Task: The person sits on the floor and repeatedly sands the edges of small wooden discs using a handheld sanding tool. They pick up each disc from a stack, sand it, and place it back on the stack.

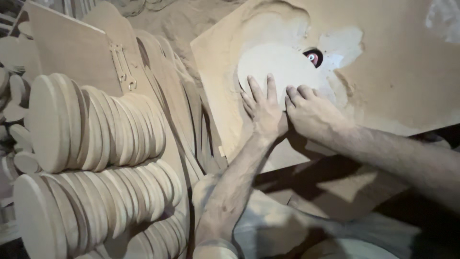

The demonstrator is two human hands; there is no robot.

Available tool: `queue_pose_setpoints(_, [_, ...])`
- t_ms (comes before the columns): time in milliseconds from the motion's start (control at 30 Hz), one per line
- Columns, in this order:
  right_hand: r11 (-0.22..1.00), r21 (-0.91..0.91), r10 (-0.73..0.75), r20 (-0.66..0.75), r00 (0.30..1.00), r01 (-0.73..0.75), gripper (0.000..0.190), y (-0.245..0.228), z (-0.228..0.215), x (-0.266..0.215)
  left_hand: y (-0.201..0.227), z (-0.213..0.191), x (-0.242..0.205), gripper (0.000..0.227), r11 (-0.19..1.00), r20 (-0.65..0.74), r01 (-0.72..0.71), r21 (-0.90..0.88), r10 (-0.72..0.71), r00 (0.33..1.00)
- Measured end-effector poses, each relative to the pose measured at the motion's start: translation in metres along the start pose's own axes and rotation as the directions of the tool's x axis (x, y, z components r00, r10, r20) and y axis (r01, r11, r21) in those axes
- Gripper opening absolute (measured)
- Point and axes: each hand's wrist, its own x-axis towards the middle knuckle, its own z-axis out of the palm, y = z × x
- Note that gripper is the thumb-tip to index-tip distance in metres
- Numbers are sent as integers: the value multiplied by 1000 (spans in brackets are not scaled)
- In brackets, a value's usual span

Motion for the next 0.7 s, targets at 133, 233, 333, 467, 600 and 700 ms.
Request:
queue_pose_setpoints(133, [995, -79, -57, -13, 998, 56, 61, 2, -3, -3, -35, -43, 19, 113, 967, 174, -214, 140, 189, 967])
queue_pose_setpoints(233, [998, -38, -46, 87, 995, 49, 74, 5, -12, -4, -54, -63, 60, 123, 911, 249, -407, 65, 380, 891])
queue_pose_setpoints(333, [998, -13, -53, 153, 987, 56, 79, 10, -22, -6, -58, -61, 83, 128, 857, 232, -514, -25, 505, 831])
queue_pose_setpoints(467, [998, 56, -51, 159, 986, 43, 75, 15, -18, -3, -59, -54, 92, 127, 811, 168, -583, -46, 581, 796])
queue_pose_setpoints(600, [997, 81, -1, 110, 994, -8, 59, 16, -6, -3, -56, -50, 87, 121, 812, 90, -583, -31, 584, 807])
queue_pose_setpoints(700, [998, 60, 3, 164, 986, -13, 58, 13, 2, -3, -52, -51, 79, 121, 836, 82, -549, -3, 547, 833])
